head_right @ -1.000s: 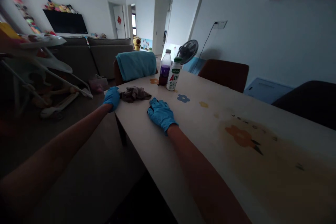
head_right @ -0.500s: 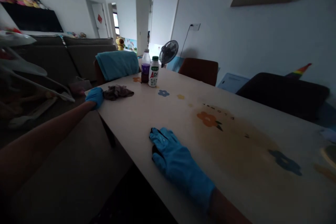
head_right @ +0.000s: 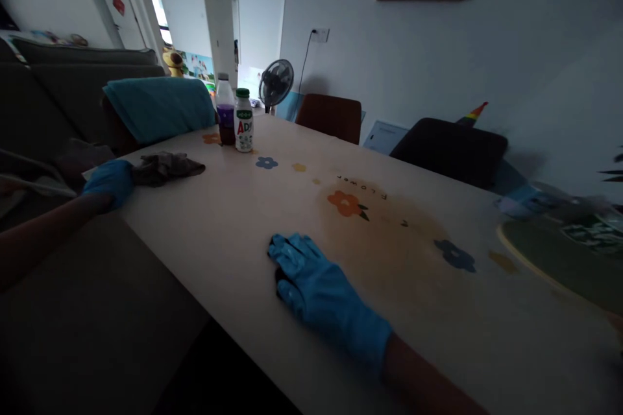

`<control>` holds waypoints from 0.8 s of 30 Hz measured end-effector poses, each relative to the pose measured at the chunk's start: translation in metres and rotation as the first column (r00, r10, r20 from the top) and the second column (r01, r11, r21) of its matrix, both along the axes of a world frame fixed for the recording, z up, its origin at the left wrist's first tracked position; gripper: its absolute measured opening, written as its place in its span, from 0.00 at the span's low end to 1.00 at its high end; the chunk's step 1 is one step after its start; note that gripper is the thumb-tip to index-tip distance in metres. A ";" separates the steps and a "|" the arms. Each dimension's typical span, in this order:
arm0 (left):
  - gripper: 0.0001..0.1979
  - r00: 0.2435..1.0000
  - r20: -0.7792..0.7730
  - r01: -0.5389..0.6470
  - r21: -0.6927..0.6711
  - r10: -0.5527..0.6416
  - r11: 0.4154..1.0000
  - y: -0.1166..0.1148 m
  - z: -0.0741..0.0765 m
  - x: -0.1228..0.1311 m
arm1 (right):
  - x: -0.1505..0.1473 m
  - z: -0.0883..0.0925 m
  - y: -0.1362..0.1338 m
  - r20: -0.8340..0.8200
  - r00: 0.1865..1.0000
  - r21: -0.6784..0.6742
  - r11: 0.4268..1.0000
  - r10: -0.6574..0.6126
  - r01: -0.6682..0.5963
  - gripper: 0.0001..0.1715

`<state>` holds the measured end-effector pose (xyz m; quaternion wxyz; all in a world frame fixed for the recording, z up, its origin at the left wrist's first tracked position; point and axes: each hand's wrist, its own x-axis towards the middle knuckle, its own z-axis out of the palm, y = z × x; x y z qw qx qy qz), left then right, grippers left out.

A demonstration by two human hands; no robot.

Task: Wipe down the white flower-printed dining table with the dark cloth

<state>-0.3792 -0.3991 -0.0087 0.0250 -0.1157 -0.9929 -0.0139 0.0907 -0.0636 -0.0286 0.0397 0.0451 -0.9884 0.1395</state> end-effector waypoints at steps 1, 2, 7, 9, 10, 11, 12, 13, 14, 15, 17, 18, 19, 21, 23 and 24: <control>0.21 1.000 -0.001 0.002 -0.026 -0.002 1.000 -0.001 -0.001 -0.003 | -0.019 0.003 0.005 0.008 1.000 -0.005 1.000 0.004 -0.004 0.39; 0.22 1.000 0.000 0.002 -0.044 -0.002 0.999 -0.002 -0.003 -0.005 | -0.039 0.006 0.011 0.018 1.000 -0.002 1.000 0.002 -0.002 0.39; 0.27 1.000 0.011 -0.016 -0.085 0.017 0.996 -0.002 -0.005 -0.008 | -0.138 0.014 0.047 0.089 0.989 0.081 0.991 -0.114 0.107 0.39; 0.28 1.000 0.014 -0.004 -0.112 0.006 0.994 -0.002 -0.005 -0.007 | -0.175 0.018 0.058 0.107 0.980 0.130 0.979 -0.170 0.155 0.39; 0.28 1.000 0.011 0.007 -0.121 -0.006 0.993 -0.003 -0.004 -0.006 | -0.192 0.019 0.063 0.105 0.976 0.143 0.974 -0.190 0.174 0.39; 0.28 1.000 0.004 0.021 -0.127 -0.021 0.992 -0.003 -0.004 -0.006 | -0.208 0.020 0.068 0.100 0.972 0.151 0.969 -0.210 0.194 0.38; 0.28 0.999 -0.006 0.032 -0.128 -0.034 0.991 -0.004 -0.003 -0.005 | -0.223 0.021 0.072 0.093 0.968 0.153 0.964 -0.233 0.217 0.38; 0.28 0.999 -0.017 0.037 -0.125 -0.039 0.991 -0.004 -0.003 -0.006 | -0.237 0.022 0.075 0.086 0.962 0.153 0.957 -0.260 0.246 0.38; 0.27 0.999 -0.027 0.034 -0.119 -0.038 0.992 -0.005 -0.004 -0.006 | -0.249 0.023 0.078 0.081 0.953 0.154 0.948 -0.293 0.278 0.37; 0.26 0.999 -0.036 0.024 -0.111 -0.028 0.994 -0.005 -0.004 -0.006 | -0.259 0.024 0.080 0.077 0.941 0.156 0.936 -0.329 0.314 0.37; 0.24 0.999 -0.051 0.000 -0.088 -0.005 0.996 -0.006 -0.005 -0.007 | -0.272 0.025 0.082 0.062 0.921 0.154 0.915 -0.385 0.372 0.36; 0.23 0.998 -0.058 -0.008 -0.076 0.004 0.997 -0.006 -0.006 -0.008 | -0.275 0.026 0.081 0.051 0.915 0.151 0.909 -0.399 0.388 0.36; 0.22 0.998 -0.062 -0.008 -0.065 0.004 0.998 -0.007 -0.007 -0.009 | -0.276 0.026 0.080 0.040 0.914 0.147 0.907 -0.404 0.395 0.36; 0.22 0.998 -0.057 -0.006 -0.051 0.003 0.999 -0.008 -0.008 -0.012 | -0.271 0.027 0.075 0.019 0.921 0.141 0.913 -0.390 0.383 0.35; 0.22 0.999 -0.044 -0.005 -0.052 0.002 0.999 -0.010 -0.010 -0.017 | -0.260 0.028 0.066 0.000 0.938 0.137 0.929 -0.347 0.344 0.35; 0.23 0.999 -0.036 -0.003 -0.057 0.001 0.998 -0.011 -0.011 -0.019 | -0.252 0.028 0.061 -0.009 0.948 0.136 0.939 -0.317 0.316 0.35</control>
